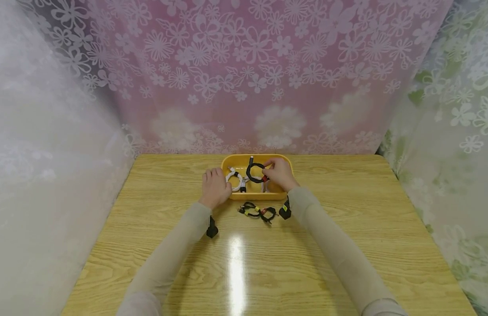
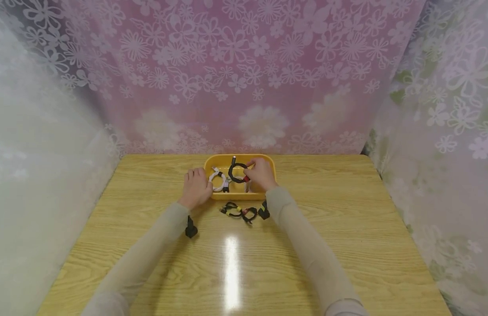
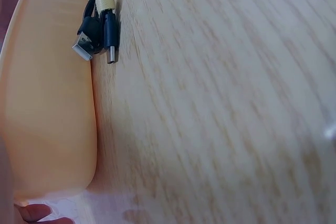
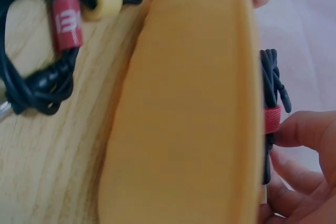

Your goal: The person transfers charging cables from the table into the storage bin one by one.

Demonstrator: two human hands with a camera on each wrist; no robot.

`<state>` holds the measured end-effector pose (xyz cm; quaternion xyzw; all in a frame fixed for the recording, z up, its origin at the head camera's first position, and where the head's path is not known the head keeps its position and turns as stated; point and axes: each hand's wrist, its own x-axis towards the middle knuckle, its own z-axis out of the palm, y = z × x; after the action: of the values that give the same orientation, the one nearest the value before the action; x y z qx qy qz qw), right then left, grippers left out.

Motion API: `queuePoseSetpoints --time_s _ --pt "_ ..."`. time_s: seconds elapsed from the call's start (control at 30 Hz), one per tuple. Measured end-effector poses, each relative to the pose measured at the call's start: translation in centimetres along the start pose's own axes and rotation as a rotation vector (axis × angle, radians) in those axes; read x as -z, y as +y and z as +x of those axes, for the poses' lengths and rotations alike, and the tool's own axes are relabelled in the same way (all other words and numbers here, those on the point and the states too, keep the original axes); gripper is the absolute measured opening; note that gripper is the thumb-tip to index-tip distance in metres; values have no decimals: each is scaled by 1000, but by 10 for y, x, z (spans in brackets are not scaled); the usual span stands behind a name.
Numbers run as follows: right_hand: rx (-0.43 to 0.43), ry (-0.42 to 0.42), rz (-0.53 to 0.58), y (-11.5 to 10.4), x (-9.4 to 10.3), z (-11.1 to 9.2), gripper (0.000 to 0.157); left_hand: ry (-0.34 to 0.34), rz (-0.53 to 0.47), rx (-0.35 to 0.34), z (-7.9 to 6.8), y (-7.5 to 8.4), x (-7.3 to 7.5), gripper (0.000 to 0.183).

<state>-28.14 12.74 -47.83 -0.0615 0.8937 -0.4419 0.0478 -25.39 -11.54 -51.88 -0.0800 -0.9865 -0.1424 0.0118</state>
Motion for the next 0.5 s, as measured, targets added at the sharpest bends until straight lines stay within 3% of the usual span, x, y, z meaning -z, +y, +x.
queuePoseSetpoints --time_s 0.33,0.5 --pt "-43 30 -28 9 -13 18 23 7 -10 3 0 0 2 35" --pt "-87 6 3 9 -22 26 25 -8 -16 7 0 0 2 33"
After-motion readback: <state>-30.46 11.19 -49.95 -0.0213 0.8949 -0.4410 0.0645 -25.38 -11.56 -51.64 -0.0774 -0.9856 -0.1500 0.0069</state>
